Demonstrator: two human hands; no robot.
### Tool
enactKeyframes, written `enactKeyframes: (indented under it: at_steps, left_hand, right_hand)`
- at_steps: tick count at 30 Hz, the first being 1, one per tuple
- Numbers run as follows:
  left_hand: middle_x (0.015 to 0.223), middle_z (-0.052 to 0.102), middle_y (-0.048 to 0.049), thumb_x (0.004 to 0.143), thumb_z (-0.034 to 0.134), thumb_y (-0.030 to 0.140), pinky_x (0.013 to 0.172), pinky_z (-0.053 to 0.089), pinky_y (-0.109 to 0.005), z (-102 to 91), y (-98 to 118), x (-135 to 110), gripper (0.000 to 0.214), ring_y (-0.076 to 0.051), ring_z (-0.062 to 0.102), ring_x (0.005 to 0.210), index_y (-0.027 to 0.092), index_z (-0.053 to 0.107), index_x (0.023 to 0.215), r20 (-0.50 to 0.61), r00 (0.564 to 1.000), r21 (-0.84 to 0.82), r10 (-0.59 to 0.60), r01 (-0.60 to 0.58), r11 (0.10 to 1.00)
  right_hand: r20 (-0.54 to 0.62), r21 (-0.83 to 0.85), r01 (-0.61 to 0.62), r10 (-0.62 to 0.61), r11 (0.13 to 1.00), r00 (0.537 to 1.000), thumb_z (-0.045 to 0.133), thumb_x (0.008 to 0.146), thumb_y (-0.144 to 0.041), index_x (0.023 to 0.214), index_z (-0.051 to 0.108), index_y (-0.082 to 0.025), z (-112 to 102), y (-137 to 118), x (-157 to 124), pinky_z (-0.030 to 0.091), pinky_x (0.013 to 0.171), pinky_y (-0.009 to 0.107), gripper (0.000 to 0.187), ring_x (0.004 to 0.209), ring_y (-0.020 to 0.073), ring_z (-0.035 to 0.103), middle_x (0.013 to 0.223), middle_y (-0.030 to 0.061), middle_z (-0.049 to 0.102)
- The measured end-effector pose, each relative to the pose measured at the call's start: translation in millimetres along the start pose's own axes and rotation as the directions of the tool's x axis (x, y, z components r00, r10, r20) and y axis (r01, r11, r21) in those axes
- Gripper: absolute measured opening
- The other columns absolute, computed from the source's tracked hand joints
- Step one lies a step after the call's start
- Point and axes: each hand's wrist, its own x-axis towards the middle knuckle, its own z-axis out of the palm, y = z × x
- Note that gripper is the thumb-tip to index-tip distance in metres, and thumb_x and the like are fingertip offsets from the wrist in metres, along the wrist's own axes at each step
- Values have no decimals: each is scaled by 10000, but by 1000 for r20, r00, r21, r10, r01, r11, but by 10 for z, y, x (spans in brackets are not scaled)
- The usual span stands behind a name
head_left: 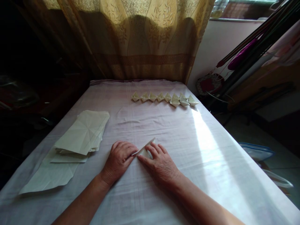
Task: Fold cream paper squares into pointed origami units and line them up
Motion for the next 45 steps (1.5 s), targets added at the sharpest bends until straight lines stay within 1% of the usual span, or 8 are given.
enactKeyframes:
  at_steps: [5,12,21,24,28,33,39,45]
  left_hand:
    - [1056,742,-26,924,553,207,978,383,-413,8,-11,-24,205,-212,629,1062,256,666,1088,33,994,18,99,-100,995]
    - [1167,716,-22,927,536,195,1038,359,-463,26,-20,-59,255,-229,592,1174,261,651,1145,104,989,45,104,-109,993]
    - [1228,689,-15,891,595,302,1142,265,-477,-96,94,-38,301,-254,542,1247,244,642,1183,188,972,107,142,-164,981]
    - [1236,684,-27,891,599,313,1144,272,-479,-90,115,-46,345,-256,543,1244,233,623,1226,182,971,132,155,-181,975]
    - [1258,672,-30,898,593,322,1146,269,-487,-77,133,-57,341,-260,536,1247,232,626,1225,184,972,153,150,-179,972]
    - [1295,652,-15,906,584,345,1143,261,-494,-89,133,-97,355,-270,527,1258,237,620,1242,203,969,173,138,-174,969]
    - [1263,673,-10,943,533,358,1126,261,-498,-114,94,-168,350,-272,555,1233,255,617,1268,144,975,194,170,-197,961]
    - [1037,761,10,960,505,322,1101,286,-492,-192,68,-146,246,-253,636,1100,256,724,1052,57,979,194,198,-205,959]
  right_hand:
    - [-38,-6,28,-28,1000,999,582,921,-264,1240,618,-309,-48,7,22,416,996,449,324,1153,280,523,1208,91,619]
    - [-89,124,53,-42,991,995,523,944,-198,1087,654,-211,-116,36,43,464,903,353,194,1035,217,590,1094,79,686]
    - [-272,224,56,7,973,962,491,917,-155,911,663,-191,-118,128,8,485,755,316,177,794,175,612,864,52,698]
    - [-328,203,8,60,979,943,491,924,-173,1023,667,-170,-99,180,4,493,838,349,202,916,200,621,981,86,706]
    - [-156,116,-98,115,988,981,502,948,-295,1313,560,-115,-22,192,-7,400,1056,475,411,1283,284,491,1357,152,577]
    - [102,80,-229,221,970,970,491,957,-413,1437,448,-150,5,175,-52,279,1147,514,549,1401,284,365,1502,114,418]
    - [147,22,-328,322,944,935,477,960,-442,1455,424,-172,-54,227,-70,234,1152,539,566,1426,293,318,1526,106,374]
    - [141,17,-332,326,943,935,483,955,-444,1436,452,-166,-48,226,-57,253,1136,539,557,1411,310,337,1518,102,392]
